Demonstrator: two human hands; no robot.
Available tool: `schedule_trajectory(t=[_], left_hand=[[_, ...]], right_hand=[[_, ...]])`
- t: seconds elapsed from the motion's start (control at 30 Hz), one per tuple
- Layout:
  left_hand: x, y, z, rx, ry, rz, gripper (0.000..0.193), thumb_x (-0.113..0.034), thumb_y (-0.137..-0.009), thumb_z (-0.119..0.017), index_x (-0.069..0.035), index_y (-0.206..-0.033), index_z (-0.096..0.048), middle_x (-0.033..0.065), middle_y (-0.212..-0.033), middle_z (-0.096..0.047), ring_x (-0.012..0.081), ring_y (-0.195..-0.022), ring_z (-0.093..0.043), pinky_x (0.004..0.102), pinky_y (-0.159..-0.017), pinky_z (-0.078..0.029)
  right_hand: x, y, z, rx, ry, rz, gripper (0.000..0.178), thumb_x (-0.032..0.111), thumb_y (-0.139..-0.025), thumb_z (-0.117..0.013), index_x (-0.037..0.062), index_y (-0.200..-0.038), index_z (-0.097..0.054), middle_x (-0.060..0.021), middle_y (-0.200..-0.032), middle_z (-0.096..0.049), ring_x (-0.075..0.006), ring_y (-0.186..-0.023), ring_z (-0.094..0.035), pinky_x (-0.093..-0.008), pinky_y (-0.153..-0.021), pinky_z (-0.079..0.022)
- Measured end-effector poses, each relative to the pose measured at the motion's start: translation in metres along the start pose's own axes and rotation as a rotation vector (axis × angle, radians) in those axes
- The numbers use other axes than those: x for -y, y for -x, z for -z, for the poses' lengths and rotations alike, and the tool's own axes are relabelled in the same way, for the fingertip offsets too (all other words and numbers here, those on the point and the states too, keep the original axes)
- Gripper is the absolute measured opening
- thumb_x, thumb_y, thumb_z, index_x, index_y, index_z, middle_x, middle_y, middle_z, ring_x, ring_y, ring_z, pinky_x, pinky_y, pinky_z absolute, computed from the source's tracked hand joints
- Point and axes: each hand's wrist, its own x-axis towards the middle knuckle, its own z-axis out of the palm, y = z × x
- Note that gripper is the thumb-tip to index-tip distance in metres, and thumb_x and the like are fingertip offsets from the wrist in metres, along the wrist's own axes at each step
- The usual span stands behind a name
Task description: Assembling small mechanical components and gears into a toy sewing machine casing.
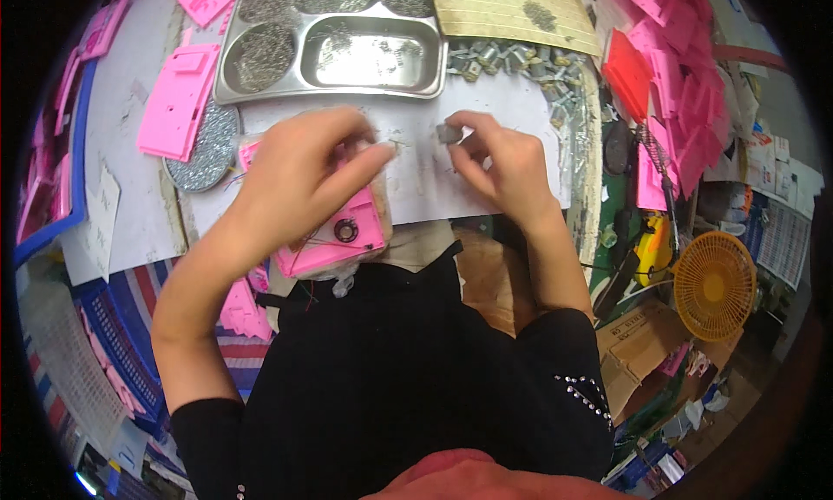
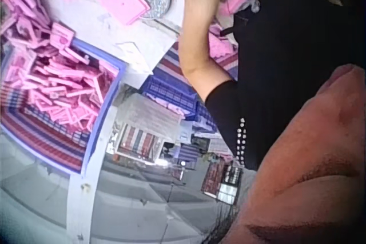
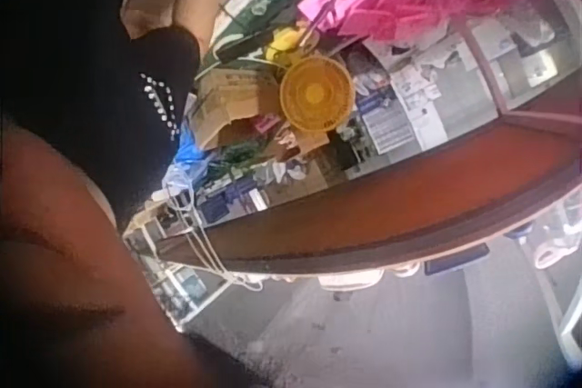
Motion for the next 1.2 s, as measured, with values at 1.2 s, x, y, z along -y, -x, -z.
schedule_trajectory(t=[1.2], left_hand=[[0.030, -0.014, 0.048, 0.191, -0.262, -0.178, 0.010, -0.003, -0.097, -0.060, 0.005, -0.100, -0.064, 0.0118, -0.088, -0.060, 0.0220, -0.075, -0.059, 0.0312, -0.067, -0.046]], right_hand=[[0.063, 0.157, 0.146, -0.479, 0.178, -0.501, 0.048, 0.012, -0.083, -0.076, 0.0094, -0.129, -0.065, -0.0081, -0.109, -0.068, -0.0196, -0.090, -0.067, -0.0307, -0.075, -0.056]])
